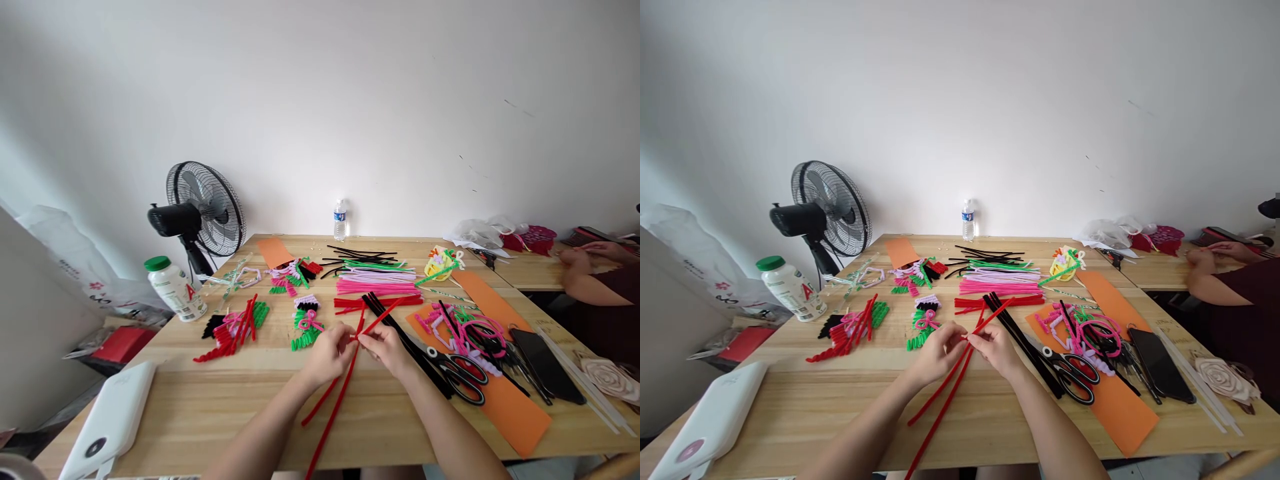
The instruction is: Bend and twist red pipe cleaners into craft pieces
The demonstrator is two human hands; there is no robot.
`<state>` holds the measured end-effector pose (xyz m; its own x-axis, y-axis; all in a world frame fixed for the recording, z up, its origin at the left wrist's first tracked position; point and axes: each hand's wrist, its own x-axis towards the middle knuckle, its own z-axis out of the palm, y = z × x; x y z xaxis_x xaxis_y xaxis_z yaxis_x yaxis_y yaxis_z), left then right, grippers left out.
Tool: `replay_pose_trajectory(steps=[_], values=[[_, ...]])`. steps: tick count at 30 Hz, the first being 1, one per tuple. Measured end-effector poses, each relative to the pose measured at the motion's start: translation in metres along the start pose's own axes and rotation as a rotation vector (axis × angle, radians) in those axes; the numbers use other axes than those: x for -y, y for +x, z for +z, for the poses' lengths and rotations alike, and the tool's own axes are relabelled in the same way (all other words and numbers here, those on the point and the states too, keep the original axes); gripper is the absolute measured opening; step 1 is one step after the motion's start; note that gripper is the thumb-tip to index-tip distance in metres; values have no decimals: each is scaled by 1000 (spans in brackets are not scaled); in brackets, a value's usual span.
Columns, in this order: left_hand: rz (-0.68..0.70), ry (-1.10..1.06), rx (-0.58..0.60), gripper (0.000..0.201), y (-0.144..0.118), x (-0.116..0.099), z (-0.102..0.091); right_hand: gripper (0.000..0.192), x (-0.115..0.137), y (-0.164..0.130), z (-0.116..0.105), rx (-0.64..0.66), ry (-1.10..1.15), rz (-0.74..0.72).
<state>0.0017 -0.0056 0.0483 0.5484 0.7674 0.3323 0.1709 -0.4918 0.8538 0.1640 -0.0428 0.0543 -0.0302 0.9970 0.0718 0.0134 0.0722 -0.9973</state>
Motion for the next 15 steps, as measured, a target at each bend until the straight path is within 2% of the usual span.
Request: replay_pose_trajectory(steps=[2, 3, 5, 7, 9, 10, 13, 15], values=[[257, 323, -43, 18, -1, 2, -2, 30, -4, 2, -1, 29, 81, 101], [342, 431, -37, 19, -2, 3, -2, 31, -6, 3, -2, 40, 109, 128], [426, 532, -18, 24, -2, 4, -4, 31, -8, 4, -2, 43, 126, 146], [424, 491, 3, 25, -1, 4, -5, 31, -8, 4, -2, 32, 114, 138], [324, 303, 30, 24, -1, 2, -3, 29, -7, 4, -2, 13, 94, 102], [229, 152, 50, 24, -1, 1, -1, 28, -6, 3, -2, 9, 88, 72], [-159, -429, 150, 28, -1, -1, 5, 24, -1, -1, -2, 34, 44, -89], [-370, -724, 257, 27, -1, -3, 8, 20, 1, -3, -2, 58, 1, -197]])
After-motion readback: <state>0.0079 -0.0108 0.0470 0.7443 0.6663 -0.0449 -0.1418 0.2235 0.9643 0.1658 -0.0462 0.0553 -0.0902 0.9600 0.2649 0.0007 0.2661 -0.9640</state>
